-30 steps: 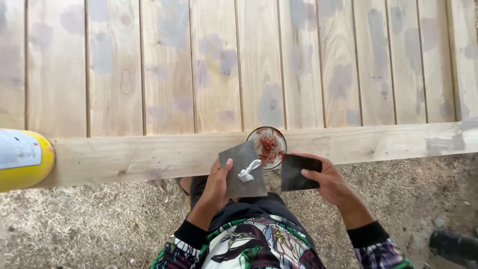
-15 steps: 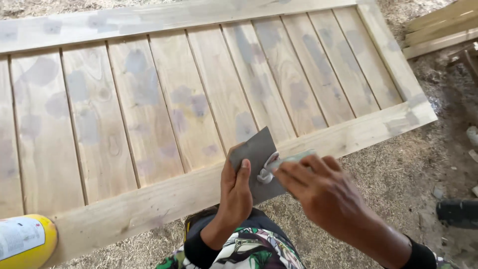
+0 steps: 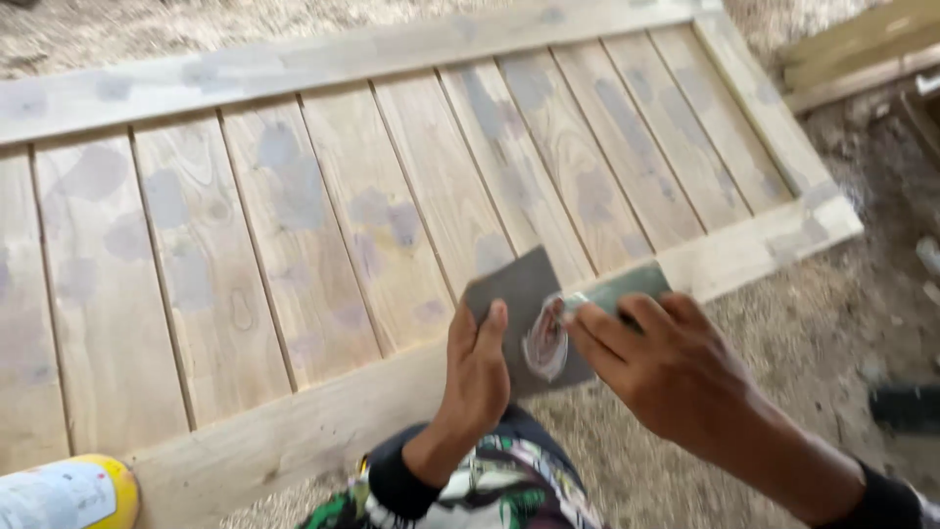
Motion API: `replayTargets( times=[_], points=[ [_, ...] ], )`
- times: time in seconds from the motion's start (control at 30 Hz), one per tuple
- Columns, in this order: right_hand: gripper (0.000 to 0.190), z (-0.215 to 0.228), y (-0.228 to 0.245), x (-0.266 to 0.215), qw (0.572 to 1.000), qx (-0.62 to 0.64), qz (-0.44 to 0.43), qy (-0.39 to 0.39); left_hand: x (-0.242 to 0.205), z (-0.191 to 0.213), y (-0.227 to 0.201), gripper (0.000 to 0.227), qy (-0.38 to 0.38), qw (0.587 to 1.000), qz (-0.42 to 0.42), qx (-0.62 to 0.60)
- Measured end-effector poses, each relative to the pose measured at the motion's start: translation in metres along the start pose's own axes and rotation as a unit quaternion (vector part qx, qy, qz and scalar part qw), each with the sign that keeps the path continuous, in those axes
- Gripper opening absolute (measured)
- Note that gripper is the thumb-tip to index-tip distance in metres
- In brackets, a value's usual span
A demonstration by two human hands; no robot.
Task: Applying wood filler to a wooden panel and sanding it down to refine the surface.
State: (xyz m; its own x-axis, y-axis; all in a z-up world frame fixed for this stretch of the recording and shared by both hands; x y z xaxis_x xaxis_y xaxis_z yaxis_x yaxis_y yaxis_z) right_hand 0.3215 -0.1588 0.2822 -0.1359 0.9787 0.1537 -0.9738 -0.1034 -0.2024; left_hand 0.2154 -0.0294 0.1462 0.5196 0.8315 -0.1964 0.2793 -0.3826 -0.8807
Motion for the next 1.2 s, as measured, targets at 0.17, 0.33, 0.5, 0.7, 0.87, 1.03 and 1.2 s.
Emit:
replayTargets(
  times=[0.17, 0.33, 0.5, 0.7, 0.87, 1.03, 1.2],
  points=[
    [0.043, -0.008, -0.004, 0.004, 0.999, 0.023, 0.001, -0.022, 0.012, 0.003, -0.003, 0.032, -0.011, 1.000, 0.005, -0.023],
    [0.041, -0.022, 0.007, 0.003, 1.000, 0.004, 0.017, -0.020, 0.005, 0.011, -0.017, 0.034, -0.023, 0.995, 0.082, -0.057],
    [0.042, 0.002, -0.007, 0.045, 0.999, -0.008, 0.021, -0.037, 0.026, 0.014, -0.026, 0.034, -0.006, 0.999, -0.034, -0.011],
    [0.043, 0.006, -0.010, 0.052, 0.999, 0.007, 0.024, -0.040, 0.025, 0.010, -0.031, 0.032, -0.016, 0.994, 0.051, -0.100],
    [0.047, 0.007, 0.001, 0.048, 0.998, 0.023, 0.027, -0.045, 0.015, 0.020, -0.032, 0.032, -0.040, 0.998, 0.014, -0.049],
    [0.051, 0.014, 0.014, 0.049, 0.999, 0.015, 0.035, -0.013, 0.002, 0.029, -0.033, 0.032, -0.045, 0.998, 0.023, -0.044],
    [0.047, 0.003, 0.007, 0.056, 0.998, -0.005, 0.036, -0.045, 0.018, 0.026, -0.036, 0.032, -0.042, 0.996, -0.010, -0.076]
  ],
)
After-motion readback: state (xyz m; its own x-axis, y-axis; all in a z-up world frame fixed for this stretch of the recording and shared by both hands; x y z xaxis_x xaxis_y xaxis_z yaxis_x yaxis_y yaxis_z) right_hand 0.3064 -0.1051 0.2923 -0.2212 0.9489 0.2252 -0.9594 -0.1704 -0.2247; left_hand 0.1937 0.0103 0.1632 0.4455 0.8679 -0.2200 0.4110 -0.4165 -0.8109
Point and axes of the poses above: each hand's wrist, its own x-axis towards the middle knuckle, its own z-axis out of the back of the hand, y = z × x, the point moved 1 cm from there along x, towards the middle knuckle, and after that the axes turned 12 degrees about -y, right-handed, at the moved point
